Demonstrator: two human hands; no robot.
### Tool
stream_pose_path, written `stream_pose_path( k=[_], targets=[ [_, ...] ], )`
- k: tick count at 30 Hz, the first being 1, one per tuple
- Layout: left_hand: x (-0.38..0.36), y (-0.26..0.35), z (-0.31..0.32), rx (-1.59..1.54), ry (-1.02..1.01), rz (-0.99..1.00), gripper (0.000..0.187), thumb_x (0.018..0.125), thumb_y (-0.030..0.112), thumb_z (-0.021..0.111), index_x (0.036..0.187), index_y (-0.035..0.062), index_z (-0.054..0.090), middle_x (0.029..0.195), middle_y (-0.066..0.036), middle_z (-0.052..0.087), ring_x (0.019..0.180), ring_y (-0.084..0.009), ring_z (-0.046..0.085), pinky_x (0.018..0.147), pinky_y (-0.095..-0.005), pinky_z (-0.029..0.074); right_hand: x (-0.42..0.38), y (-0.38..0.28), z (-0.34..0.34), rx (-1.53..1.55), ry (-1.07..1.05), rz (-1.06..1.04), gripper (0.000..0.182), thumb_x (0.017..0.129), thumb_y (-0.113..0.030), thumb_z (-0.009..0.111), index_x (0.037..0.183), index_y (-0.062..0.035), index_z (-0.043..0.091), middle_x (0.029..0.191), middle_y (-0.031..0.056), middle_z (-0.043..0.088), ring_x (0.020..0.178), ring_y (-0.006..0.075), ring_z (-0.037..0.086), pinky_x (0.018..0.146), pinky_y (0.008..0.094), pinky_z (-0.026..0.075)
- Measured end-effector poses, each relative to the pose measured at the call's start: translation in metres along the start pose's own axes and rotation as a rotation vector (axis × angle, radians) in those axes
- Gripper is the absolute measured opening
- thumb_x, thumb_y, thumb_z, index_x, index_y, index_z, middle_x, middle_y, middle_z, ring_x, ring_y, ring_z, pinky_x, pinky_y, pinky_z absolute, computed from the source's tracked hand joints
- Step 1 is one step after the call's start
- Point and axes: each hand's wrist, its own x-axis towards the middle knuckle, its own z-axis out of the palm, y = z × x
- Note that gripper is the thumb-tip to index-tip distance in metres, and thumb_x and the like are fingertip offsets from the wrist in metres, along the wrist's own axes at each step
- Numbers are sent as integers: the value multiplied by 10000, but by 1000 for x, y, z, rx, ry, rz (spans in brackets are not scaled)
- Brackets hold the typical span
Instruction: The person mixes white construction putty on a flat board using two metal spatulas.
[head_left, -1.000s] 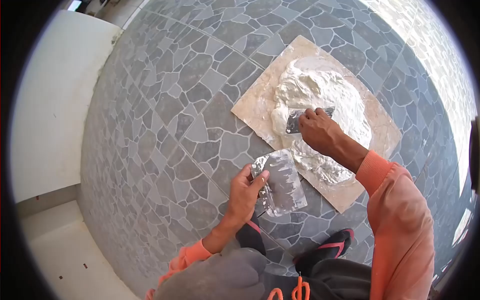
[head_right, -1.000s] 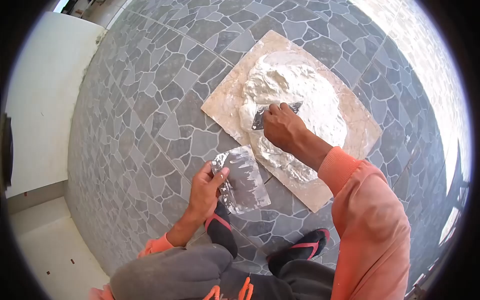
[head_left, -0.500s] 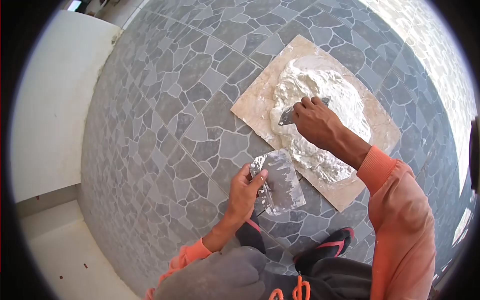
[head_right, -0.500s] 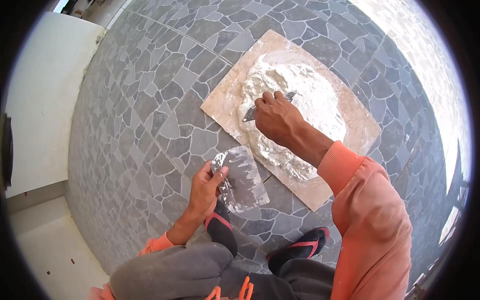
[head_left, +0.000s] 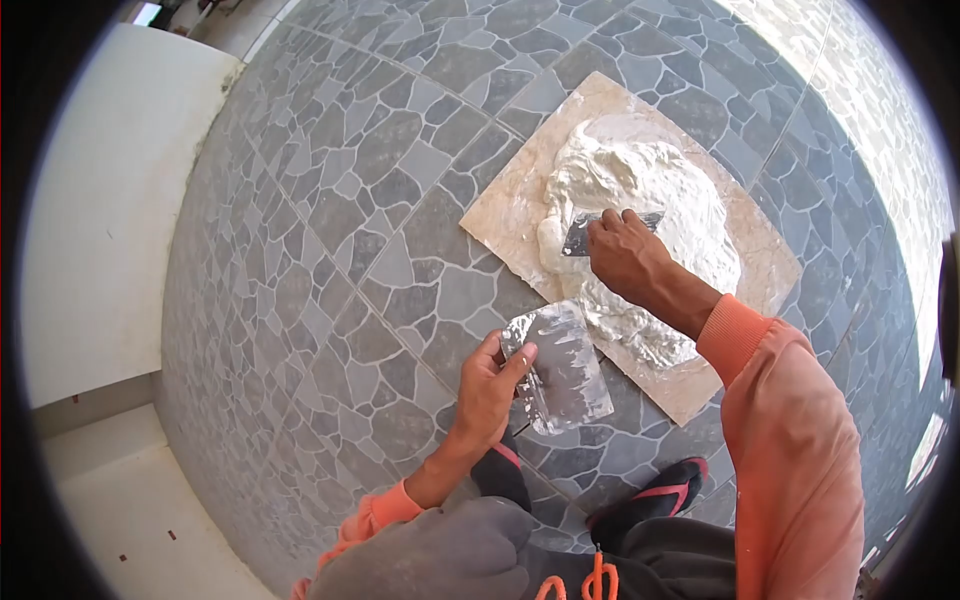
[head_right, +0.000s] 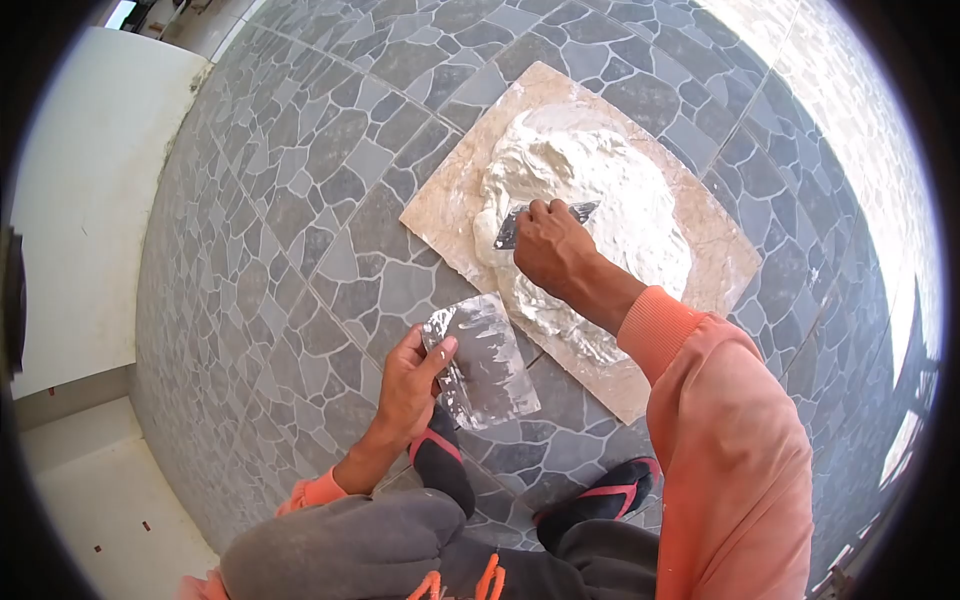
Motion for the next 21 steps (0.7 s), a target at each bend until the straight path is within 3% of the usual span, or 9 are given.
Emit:
stream_pose_path(
  k=[4,7,11,15,17,20,21],
  targets=[
    [0,-2,0,-13,8,-15,223,942,92,603,1140,9,545,1024,-41,631,881,-84,603,766,-256,519,3,8,-32,9,153,73,158,818,-88,604,868,0,726,982,140,622,987,258,561,824,347,453],
    [0,0,1,-2,-6,-32,217,942,96,605,1133,11,546,1019,-40,632,880,-86,606,769,-260,524,13,5,-4,-49,247,90,162,823,-91,604,868,4,727,976,138,623,978,257,560,817,357,453],
    [-2,-1,0,-1,13,-42,216,943,98,604,1133,11,548,1026,-42,634,887,-88,607,769,-256,520,7,-1,-23,61,-3,25,178,836,-102,602,887,16,726,962,131,624,980,260,555,824,375,449],
    [1,-2,1,-5,18,-3,187,944,99,602,1105,16,557,993,-31,632,850,-73,596,736,-244,514,15,7,-24,-1,219,79,189,829,-102,615,919,29,718,1036,134,628,1012,255,559,830,365,453],
    [-1,2,7,1,38,-3,118,941,99,606,1030,28,576,908,-1,625,766,-34,570,660,-212,502,19,6,-8,17,138,46,183,827,-95,616,920,27,715,1040,130,625,1024,256,561,843,358,454],
    [-1,-1,3,9,35,-2,122,941,102,607,1030,25,573,924,-6,630,778,-38,574,678,-217,503,11,2,-11,64,-27,6,163,825,-84,611,900,15,718,1006,122,623,1032,256,561,859,353,454],
    [-2,-3,2,4,45,0,126,942,103,608,1033,23,574,927,-8,631,782,-40,576,685,-219,504,11,2,-21,75,6,18,162,827,-81,608,898,13,718,1007,122,625,1033,256,561,860,356,454]
  ],
)
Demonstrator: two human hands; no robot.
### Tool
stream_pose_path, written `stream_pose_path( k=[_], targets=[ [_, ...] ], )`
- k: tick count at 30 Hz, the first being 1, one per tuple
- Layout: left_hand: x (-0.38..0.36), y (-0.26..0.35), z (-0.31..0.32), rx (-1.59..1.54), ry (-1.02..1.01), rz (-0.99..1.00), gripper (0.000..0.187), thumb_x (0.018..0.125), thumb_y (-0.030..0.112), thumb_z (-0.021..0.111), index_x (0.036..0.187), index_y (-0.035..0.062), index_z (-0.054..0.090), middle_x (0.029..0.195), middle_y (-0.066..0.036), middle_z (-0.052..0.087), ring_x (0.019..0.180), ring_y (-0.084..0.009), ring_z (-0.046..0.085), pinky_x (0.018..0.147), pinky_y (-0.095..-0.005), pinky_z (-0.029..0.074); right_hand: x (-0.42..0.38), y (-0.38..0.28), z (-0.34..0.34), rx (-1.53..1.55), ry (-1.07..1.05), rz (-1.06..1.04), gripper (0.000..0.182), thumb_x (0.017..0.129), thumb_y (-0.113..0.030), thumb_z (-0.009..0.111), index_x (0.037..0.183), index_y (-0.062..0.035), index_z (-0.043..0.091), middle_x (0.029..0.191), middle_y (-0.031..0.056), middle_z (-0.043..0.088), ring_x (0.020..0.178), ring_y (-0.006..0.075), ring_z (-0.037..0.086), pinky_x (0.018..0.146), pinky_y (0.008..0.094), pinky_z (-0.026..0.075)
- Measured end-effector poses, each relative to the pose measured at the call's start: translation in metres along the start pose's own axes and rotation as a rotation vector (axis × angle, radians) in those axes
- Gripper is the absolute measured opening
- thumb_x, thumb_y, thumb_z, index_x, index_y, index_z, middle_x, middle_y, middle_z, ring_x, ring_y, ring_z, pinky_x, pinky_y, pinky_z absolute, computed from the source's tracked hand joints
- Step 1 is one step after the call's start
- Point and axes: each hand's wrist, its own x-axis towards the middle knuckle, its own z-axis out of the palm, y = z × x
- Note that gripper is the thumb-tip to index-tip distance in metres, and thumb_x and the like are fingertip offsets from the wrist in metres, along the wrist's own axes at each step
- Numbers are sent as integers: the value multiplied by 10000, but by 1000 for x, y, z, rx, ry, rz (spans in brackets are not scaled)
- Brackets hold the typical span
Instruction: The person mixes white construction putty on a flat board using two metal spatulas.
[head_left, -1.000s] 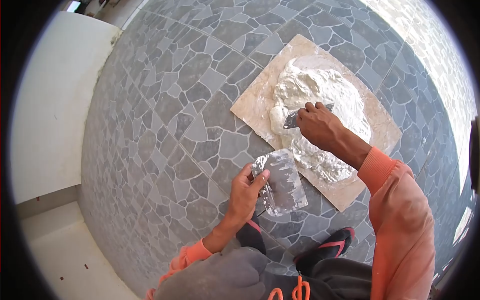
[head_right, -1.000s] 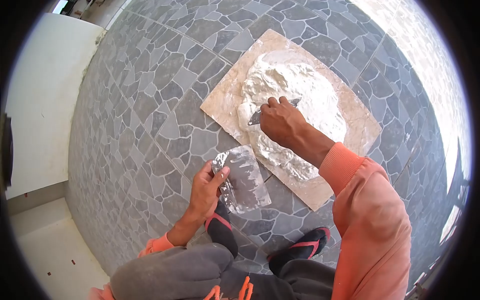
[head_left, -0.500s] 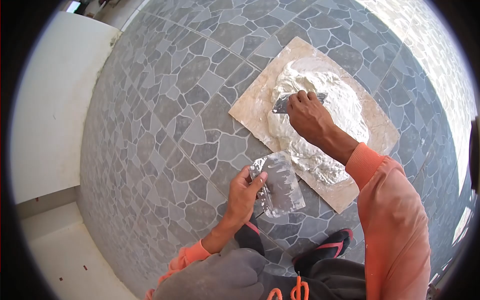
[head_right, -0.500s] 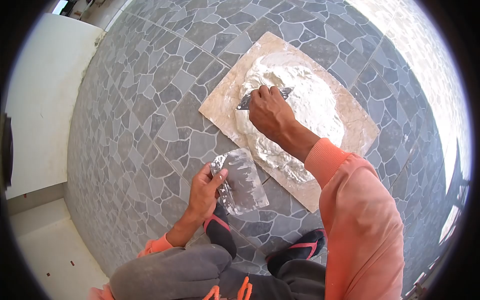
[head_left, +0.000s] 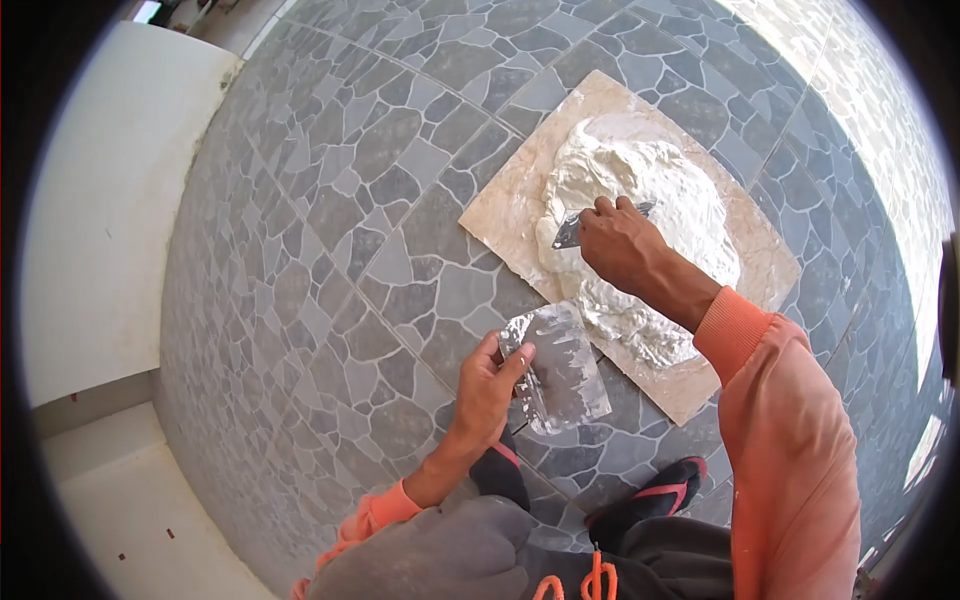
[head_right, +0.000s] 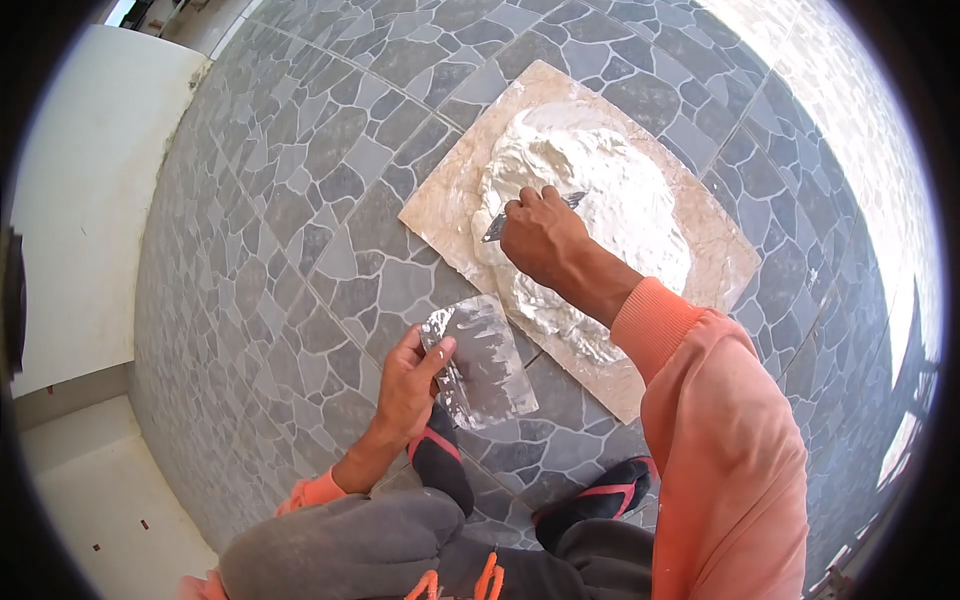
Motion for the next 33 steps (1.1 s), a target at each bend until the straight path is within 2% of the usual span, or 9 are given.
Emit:
stream_pose_path(
  k=[6,11,14,17,21,25,28,32,33],
  targets=[
    [0,5,7,-9,-15,1,157,943,110,610,1062,14,577,936,-7,632,802,-42,572,706,-216,489,5,2,20,-72,244,2,161,844,-94,587,876,-20,726,1009,115,631,1026,243,561,878,359,441],
    [-1,3,0,2,3,4,166,946,104,605,1079,8,578,949,-7,635,829,-45,571,723,-213,477,-14,7,-11,-11,46,-20,187,856,-92,589,957,20,700,1009,115,635,1019,235,566,886,365,441],
    [1,3,3,-39,12,25,158,945,99,604,1073,10,580,949,-6,634,822,-44,569,717,-214,478,-27,21,-7,-110,322,105,175,857,-74,578,933,38,688,997,119,631,1045,247,559,886,366,448],
    [4,-1,-1,-23,-56,14,218,943,91,602,1137,8,546,1022,-43,632,885,-82,603,781,-245,509,-33,23,24,-130,116,78,158,860,-58,565,915,40,676,983,121,630,1031,250,560,880,372,450],
    [0,-3,-4,-2,-46,-29,221,945,86,599,1143,5,545,1032,-44,631,898,-85,602,791,-251,508,-34,23,-7,0,-4,60,154,869,-57,551,916,36,664,967,126,632,1001,236,556,866,372,445],
    [1,1,-1,-22,-44,8,232,945,88,600,1150,0,539,1035,-45,630,904,-87,601,793,-254,508,-34,29,2,-128,304,124,152,855,-54,567,891,51,672,948,123,625,988,239,558,852,364,448],
    [2,1,0,-25,-36,-1,229,945,87,599,1148,0,537,1031,-47,630,904,-88,602,794,-255,508,-34,19,17,-99,32,64,145,843,-51,577,877,53,673,930,126,621,977,244,560,845,365,450],
    [3,-3,-6,-5,-51,-24,221,945,82,598,1143,1,546,1028,-46,633,902,-92,604,793,-259,508,-32,27,-15,7,7,126,160,852,-64,577,908,39,686,938,134,630,999,249,564,851,363,451],
    [4,-3,-4,-10,-59,-19,218,945,82,597,1142,2,549,1027,-45,633,898,-92,605,789,-259,510,-31,26,-17,-9,121,154,163,856,-68,577,915,35,689,958,135,634,1021,255,563,859,366,452]
  ],
)
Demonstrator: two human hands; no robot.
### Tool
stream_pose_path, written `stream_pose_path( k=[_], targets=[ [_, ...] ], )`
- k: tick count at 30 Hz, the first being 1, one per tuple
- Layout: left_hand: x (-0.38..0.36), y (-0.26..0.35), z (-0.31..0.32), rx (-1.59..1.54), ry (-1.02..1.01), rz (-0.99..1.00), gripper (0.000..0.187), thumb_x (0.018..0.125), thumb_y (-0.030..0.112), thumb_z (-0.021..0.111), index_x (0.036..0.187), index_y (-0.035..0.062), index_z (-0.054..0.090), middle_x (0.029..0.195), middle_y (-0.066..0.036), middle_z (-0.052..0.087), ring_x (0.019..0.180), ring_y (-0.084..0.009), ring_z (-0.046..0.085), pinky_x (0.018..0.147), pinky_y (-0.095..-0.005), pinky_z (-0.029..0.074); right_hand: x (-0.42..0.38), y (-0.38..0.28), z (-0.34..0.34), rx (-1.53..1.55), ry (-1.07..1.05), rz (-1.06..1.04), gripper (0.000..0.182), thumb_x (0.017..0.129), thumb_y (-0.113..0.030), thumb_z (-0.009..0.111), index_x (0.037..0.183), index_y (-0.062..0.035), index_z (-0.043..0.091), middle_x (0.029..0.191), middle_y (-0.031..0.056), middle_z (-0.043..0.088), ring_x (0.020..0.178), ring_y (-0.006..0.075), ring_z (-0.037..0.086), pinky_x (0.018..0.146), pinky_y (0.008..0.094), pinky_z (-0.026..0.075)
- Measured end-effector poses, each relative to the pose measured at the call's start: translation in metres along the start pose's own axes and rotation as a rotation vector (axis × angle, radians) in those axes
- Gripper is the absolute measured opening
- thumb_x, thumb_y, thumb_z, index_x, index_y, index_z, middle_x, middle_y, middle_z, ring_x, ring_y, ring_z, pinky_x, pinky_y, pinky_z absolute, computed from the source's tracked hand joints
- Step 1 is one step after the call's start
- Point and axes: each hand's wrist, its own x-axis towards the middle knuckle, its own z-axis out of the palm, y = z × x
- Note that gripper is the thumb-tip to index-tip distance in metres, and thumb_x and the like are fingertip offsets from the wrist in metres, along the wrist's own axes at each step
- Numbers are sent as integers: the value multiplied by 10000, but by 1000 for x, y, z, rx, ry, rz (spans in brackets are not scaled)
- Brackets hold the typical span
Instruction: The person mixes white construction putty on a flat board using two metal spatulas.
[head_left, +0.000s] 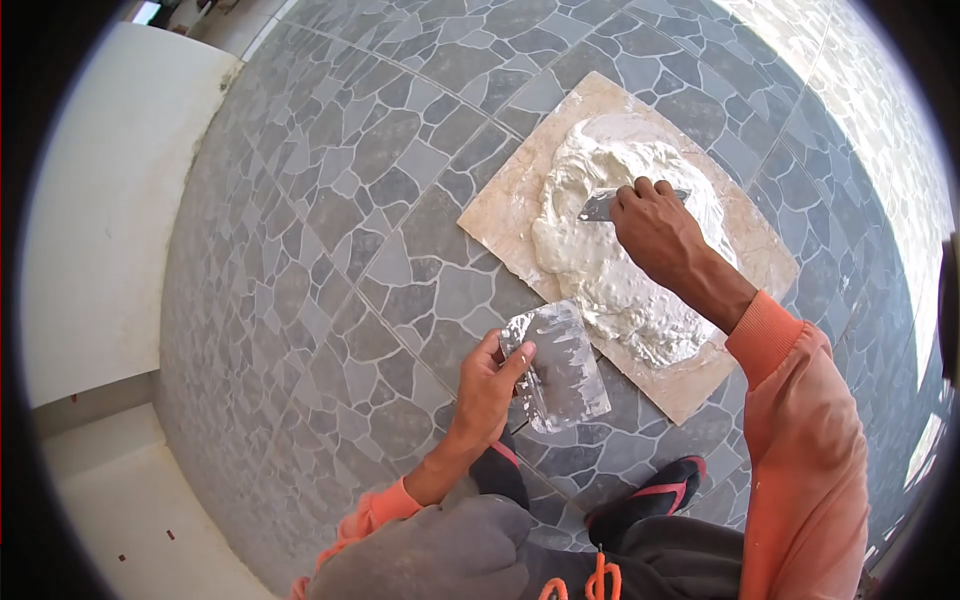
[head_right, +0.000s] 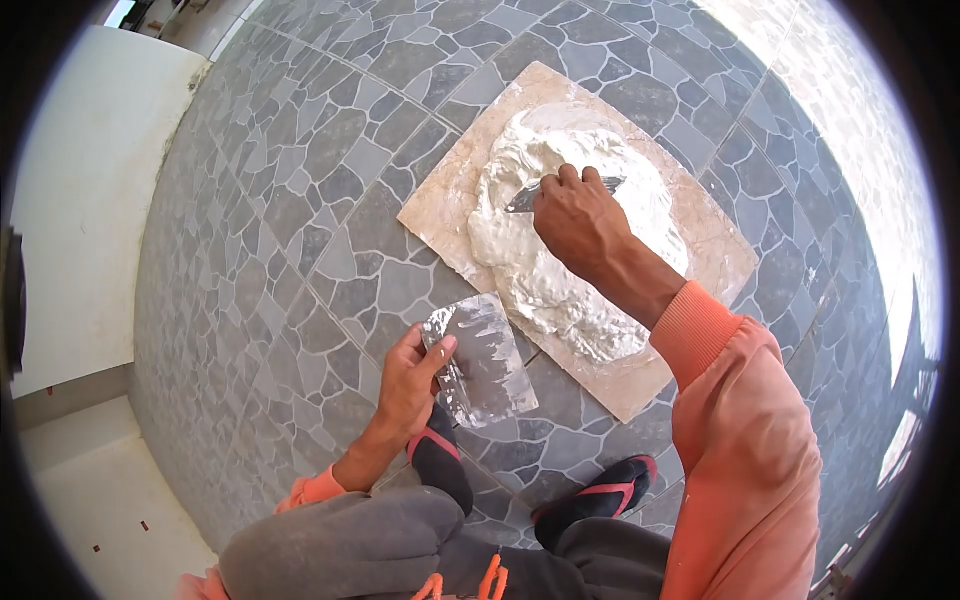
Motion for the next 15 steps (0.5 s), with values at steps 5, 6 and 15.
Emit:
stream_pose_path(
  k=[5,6,15],
  targets=[
    [-2,3,3,4,7,0,214,944,81,599,1138,4,552,1018,-42,635,881,-90,607,771,-255,513,0,-7,36,-1,-112,-30,150,850,-66,580,902,22,689,995,131,632,1040,256,560,876,375,446],
    [-4,1,2,1,27,1,212,945,82,598,1136,4,553,1014,-41,636,879,-88,606,770,-254,512,-1,-6,23,39,-137,-38,152,850,-66,580,908,25,687,999,131,631,1040,257,560,875,375,446],
    [-2,2,2,11,12,-7,197,947,96,599,1120,13,554,1005,-34,634,880,-73,597,763,-244,503,-2,-13,25,-14,-177,-124,159,875,-68,568,926,33,680,1012,118,626,1047,254,568,915,373,452]
  ],
)
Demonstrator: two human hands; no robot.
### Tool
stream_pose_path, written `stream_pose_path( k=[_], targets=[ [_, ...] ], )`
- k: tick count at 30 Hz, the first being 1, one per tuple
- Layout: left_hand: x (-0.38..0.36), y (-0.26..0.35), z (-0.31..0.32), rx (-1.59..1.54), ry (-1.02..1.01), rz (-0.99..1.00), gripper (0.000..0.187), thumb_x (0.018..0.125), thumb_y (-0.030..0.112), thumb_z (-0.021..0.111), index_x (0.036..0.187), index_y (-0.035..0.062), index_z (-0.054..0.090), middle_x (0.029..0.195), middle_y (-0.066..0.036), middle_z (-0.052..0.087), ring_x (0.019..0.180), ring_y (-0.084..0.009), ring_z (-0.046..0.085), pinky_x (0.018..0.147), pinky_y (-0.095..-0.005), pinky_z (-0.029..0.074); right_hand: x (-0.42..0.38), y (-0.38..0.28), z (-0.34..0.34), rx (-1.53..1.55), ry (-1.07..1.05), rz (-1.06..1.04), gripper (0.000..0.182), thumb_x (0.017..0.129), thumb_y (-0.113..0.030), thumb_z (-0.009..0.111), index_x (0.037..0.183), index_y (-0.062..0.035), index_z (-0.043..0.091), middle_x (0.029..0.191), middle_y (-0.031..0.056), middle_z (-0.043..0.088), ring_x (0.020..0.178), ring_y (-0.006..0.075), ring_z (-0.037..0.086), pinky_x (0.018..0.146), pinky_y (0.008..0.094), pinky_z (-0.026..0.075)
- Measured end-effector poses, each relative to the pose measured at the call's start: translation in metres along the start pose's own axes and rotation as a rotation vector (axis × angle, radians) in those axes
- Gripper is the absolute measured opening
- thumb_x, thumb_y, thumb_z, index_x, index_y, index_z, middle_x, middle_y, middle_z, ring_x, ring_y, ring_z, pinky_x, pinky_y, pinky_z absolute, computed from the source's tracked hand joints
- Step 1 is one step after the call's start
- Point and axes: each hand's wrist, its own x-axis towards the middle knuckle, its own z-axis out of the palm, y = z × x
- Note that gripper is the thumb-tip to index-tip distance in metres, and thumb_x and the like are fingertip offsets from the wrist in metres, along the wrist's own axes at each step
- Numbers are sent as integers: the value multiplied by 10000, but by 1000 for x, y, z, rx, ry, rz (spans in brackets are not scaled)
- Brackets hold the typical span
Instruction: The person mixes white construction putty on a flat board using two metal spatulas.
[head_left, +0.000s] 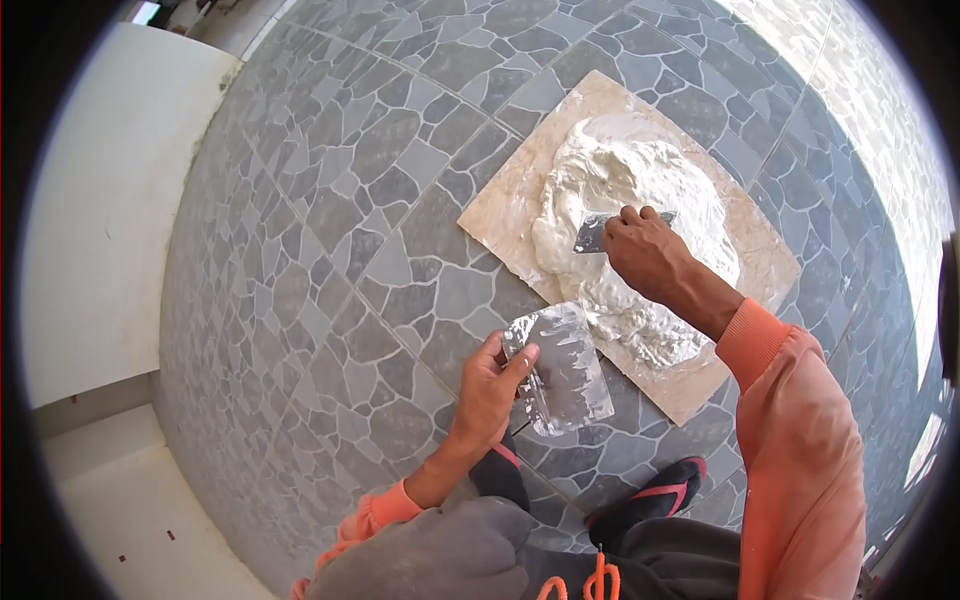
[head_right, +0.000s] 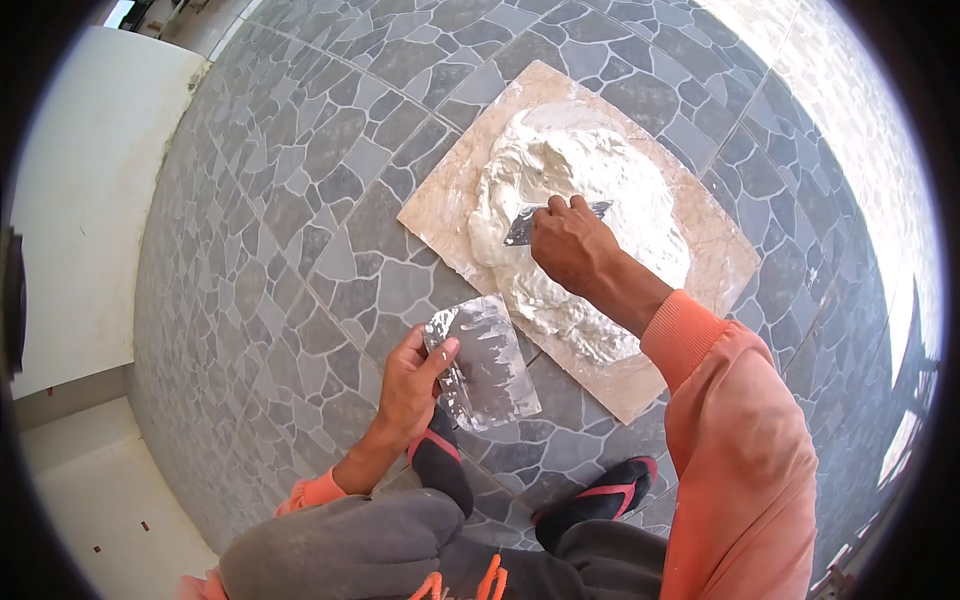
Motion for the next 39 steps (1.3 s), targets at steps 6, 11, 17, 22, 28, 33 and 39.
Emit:
stream_pose_path(
  k=[6,11,17,22,28,33,39],
  targets=[
    [0,4,9,-32,33,43,153,942,94,607,1071,15,580,932,-11,629,783,-38,577,666,-205,496,0,8,-6,-60,305,73,148,856,-63,580,924,24,680,978,126,633,1039,260,572,913,372,446],
    [-2,2,7,-40,46,23,146,941,89,610,1062,13,578,938,-12,631,793,-40,574,688,-210,485,-9,4,-12,42,86,45,154,855,-59,569,916,33,676,963,122,639,1003,251,575,888,365,446],
    [2,2,3,3,-7,17,199,945,92,598,1120,9,549,1015,-44,635,891,-80,599,766,-245,506,-14,17,10,-80,210,145,149,855,-65,571,852,38,680,940,133,625,960,249,564,834,363,449],
    [-1,-1,2,8,3,8,217,946,101,598,1135,6,548,1015,-43,633,887,-82,599,761,-243,501,-17,15,-17,74,45,91,134,847,-72,589,823,18,686,908,132,628,961,242,570,817,356,463],
    [2,2,4,7,6,13,219,946,101,600,1136,7,546,1020,-43,633,896,-80,597,775,-245,501,-10,2,9,-65,88,88,145,849,-71,587,897,20,689,922,123,625,954,240,561,823,352,452],
    [0,1,0,-21,0,0,214,949,91,595,1138,2,549,1026,-46,632,911,-88,597,808,-257,502,-18,19,-18,79,49,132,105,846,-39,588,872,13,675,934,130,628,959,259,589,856,386,471],
    [2,1,2,-42,-12,23,204,948,89,597,1128,4,550,1029,-45,631,908,-87,598,803,-255,502,-25,19,7,-94,98,87,154,857,-67,572,918,40,665,947,117,620,961,236,571,835,351,443]
  ],
)
